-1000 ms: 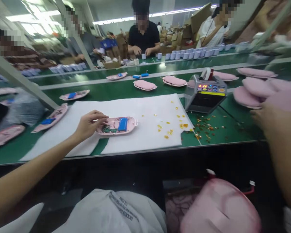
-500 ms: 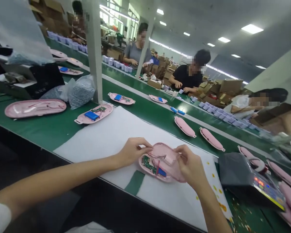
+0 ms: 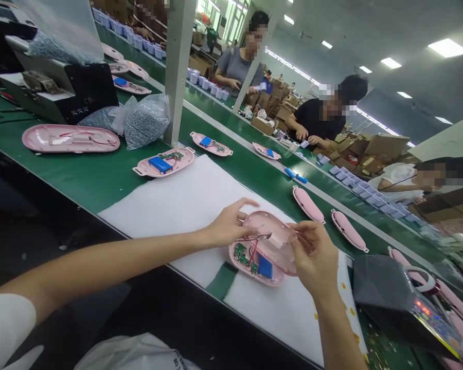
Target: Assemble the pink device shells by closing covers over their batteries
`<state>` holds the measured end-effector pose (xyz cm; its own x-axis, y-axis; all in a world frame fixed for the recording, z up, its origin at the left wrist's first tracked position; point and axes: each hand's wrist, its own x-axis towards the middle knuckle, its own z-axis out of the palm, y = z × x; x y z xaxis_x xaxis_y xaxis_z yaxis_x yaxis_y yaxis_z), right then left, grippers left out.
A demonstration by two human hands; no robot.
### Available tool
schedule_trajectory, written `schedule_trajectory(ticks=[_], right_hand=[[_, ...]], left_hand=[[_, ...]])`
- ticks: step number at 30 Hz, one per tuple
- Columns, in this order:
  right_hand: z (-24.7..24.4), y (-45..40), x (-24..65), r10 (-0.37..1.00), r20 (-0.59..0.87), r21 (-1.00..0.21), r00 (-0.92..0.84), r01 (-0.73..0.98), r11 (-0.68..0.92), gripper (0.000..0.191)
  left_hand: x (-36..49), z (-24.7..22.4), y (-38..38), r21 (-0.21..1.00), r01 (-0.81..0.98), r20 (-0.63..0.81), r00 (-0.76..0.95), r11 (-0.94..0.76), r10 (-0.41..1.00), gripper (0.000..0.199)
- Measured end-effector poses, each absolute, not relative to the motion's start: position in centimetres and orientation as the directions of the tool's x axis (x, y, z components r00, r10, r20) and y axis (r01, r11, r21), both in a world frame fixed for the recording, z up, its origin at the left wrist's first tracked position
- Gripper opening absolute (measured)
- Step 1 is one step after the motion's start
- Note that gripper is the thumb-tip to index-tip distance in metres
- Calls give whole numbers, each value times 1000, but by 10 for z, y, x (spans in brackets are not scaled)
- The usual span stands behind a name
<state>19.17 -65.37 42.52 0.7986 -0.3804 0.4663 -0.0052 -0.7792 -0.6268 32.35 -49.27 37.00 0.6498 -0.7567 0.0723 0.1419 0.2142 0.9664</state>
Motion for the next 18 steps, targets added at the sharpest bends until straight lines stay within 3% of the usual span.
schedule_trajectory(ticks=[3,5,8,11,15,18], right_hand=[[424,-652,204,-351,382,-576,855,-77,-814,28],[422,-648,215,-337,329,-502,882,-138,-854,33],[420,-639,231,-329,265,-409,906,-203,-890,19],[421,-628,239,-327,217,-403,920,-221,-888,13],[417,-640,221,-310,314,-511,898,-115,-852,28],[414,-688,154,-602,493,-640,628,-207,-740,30]], left_hand=[[326,370,-493,968,161,53,614,191,-788,33],[326,370,-494,969,154,58,613,191,-788,31],[325,371,-494,976,166,3,639,142,-769,30],[325,374,-492,977,199,-65,613,74,-787,30],[330,376,-495,987,135,-146,546,-85,-825,48],[329,375,-499,980,69,-195,554,-189,-809,49]])
